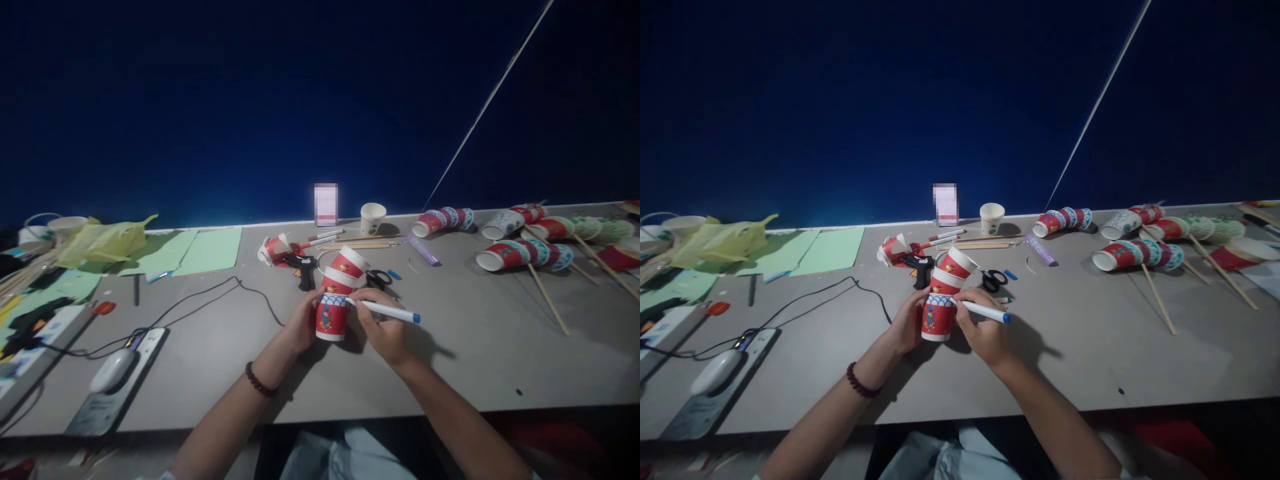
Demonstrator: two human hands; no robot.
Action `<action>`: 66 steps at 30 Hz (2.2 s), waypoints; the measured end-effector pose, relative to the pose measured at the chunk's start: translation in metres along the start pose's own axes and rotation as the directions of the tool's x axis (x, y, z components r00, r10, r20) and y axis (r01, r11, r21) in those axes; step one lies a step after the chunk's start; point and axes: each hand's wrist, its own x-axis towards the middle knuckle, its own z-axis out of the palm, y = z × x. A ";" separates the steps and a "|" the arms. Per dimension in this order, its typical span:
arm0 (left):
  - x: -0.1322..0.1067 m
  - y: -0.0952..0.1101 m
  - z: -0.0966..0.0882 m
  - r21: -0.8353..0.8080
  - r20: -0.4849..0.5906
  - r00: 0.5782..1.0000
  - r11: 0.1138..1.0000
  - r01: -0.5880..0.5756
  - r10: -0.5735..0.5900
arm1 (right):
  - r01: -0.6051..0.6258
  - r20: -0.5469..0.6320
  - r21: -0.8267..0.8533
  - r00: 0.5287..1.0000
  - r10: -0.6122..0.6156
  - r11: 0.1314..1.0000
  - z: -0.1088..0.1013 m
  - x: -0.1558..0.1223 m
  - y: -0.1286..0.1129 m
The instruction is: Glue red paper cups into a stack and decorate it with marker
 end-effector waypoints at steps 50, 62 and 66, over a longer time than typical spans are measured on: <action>0.003 -0.001 -0.010 -0.004 0.128 0.989 0.997 0.078 -0.077 | 0.001 -0.032 0.012 0.999 0.000 1.000 0.000 -0.001 0.004; 0.002 -0.001 -0.011 -0.005 0.117 0.991 0.998 0.069 -0.068 | 0.027 -0.010 0.023 1.000 -0.027 0.999 -0.001 0.002 -0.002; 0.001 0.000 -0.010 0.005 0.099 0.993 0.998 0.062 -0.063 | 0.018 -0.014 0.041 1.000 -0.017 0.999 -0.001 0.001 0.000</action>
